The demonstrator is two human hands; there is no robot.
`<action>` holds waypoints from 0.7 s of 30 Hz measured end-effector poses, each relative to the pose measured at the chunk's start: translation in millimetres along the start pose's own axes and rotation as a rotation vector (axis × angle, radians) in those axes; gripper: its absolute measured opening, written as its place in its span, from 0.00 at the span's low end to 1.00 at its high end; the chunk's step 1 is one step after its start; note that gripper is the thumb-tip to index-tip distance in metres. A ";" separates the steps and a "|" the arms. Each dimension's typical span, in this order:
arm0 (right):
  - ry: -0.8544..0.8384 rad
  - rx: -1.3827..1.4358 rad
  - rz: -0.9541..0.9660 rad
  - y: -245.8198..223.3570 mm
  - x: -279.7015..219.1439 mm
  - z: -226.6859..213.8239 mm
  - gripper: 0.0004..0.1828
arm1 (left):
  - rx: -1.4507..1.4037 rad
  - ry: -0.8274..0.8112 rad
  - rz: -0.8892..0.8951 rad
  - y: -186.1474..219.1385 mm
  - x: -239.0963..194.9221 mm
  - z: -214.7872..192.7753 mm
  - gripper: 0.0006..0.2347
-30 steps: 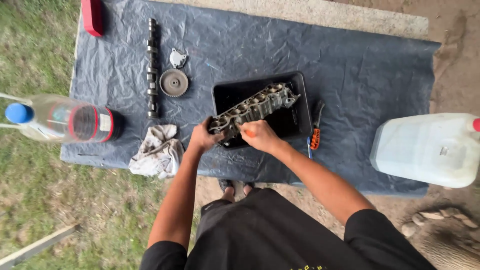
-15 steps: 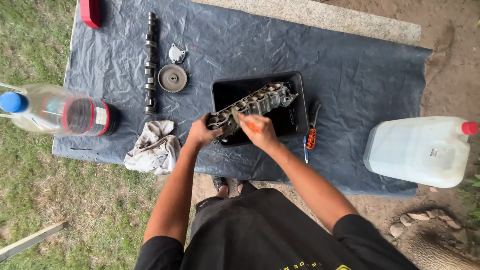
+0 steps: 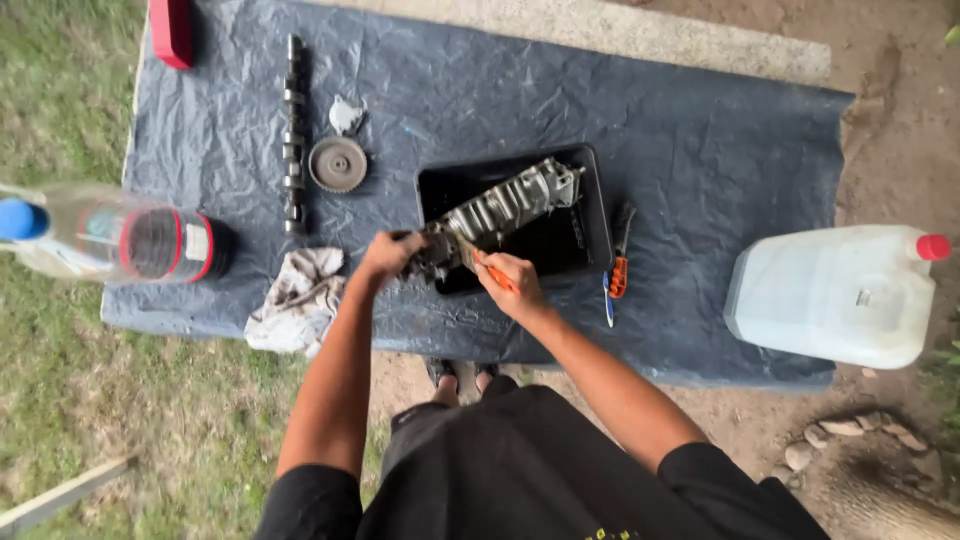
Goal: The person scrubs a metal engine cylinder head with an orange brush over a black tray. They rotate the part to clean different sides and then use a smaller brush to clean the internal channels.
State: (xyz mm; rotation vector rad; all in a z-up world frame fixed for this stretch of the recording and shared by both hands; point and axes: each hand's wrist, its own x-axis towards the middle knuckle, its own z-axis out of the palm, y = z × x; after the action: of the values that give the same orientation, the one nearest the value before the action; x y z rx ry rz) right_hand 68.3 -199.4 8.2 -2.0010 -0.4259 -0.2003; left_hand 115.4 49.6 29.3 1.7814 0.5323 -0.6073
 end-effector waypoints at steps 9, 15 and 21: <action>0.083 -0.052 -0.065 -44.7 38.4 -9.1 0.04 | -0.079 -0.059 -0.067 -12.1 20.9 -14.3 0.32; 0.044 -0.091 -0.005 -39.9 19.1 -15.3 0.09 | -0.090 -0.029 -0.052 -18.5 23.0 -11.9 0.32; 0.096 0.019 -0.025 -37.6 0.2 17.2 0.07 | -0.103 -0.043 -0.075 -7.5 16.3 -16.0 0.33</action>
State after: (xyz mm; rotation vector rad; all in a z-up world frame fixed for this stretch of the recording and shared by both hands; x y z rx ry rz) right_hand 53.3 -168.9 31.8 -1.9588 -0.3900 -0.3058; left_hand 125.4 67.8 17.2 1.6535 0.5932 -0.6569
